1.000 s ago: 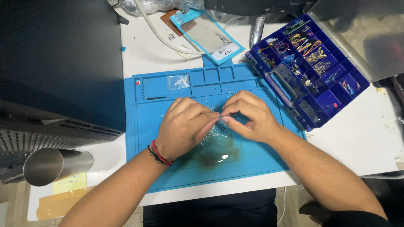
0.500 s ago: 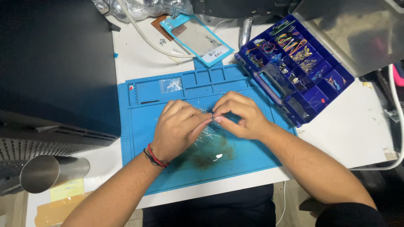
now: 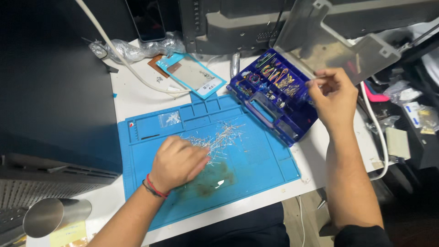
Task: The person sorts a pile of small metallic pins on a blue work mat, picking them up and placing them into compartments of a blue parts organizer. The person repeatedly handles the pins and transfers them into the organizer's sections.
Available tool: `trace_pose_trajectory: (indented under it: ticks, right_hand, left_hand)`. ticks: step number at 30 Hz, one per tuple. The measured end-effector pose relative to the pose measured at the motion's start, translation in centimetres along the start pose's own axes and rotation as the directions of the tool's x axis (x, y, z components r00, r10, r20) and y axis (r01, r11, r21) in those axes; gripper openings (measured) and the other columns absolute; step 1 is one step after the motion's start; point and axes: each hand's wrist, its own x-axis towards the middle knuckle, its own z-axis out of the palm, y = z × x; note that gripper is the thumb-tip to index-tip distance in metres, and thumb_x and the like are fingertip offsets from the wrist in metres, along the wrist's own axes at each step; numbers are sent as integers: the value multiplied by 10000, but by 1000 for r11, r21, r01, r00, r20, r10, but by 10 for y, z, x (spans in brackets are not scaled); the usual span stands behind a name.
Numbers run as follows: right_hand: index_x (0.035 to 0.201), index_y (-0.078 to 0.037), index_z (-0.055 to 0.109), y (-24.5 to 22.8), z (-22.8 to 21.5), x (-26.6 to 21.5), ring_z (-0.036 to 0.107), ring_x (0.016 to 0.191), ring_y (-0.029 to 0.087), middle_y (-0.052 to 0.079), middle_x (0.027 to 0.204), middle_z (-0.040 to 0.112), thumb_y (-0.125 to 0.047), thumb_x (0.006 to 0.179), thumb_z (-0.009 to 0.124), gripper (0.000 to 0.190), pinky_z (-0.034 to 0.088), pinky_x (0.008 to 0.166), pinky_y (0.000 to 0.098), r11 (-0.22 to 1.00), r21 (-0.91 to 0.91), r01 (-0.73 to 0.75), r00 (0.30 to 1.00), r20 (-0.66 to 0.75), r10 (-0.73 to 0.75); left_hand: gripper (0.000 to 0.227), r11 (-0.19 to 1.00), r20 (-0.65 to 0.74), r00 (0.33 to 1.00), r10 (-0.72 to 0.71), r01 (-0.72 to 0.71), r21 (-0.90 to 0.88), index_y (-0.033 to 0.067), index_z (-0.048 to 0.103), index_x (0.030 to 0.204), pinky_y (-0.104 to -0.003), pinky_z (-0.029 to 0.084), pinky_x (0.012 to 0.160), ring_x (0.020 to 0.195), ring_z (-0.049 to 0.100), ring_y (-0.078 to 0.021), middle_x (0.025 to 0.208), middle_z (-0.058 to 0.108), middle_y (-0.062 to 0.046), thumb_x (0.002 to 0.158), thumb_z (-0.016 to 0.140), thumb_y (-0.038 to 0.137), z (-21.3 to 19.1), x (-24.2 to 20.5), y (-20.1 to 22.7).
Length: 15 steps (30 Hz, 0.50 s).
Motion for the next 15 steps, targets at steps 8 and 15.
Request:
trace_pose_trajectory:
  ticks: [8,15]
  right_hand:
    - [1082,-220,759,41,-3,5,590,690,76,-51,821,715,-222,938,745,144,466,737,279,933,-300,-199,960,130,246]
    - [1248,-91,754,19,-40,-4,573,683,174,67,1208,724,-168,1020,670,254,464,728,317,949,-315,12,998,70,11]
  left_hand:
    - [164,962,190,950,249,-265,63,41,698,1017,-362,460,626,637,470,-204,863,629,-62,993,726,201,-74,41,44]
    - [292,837,363,798,-481,294,462,236,769,1101,-395,547,739,631,670,-191,790,748,81,884,686,414,-140,-110,84]
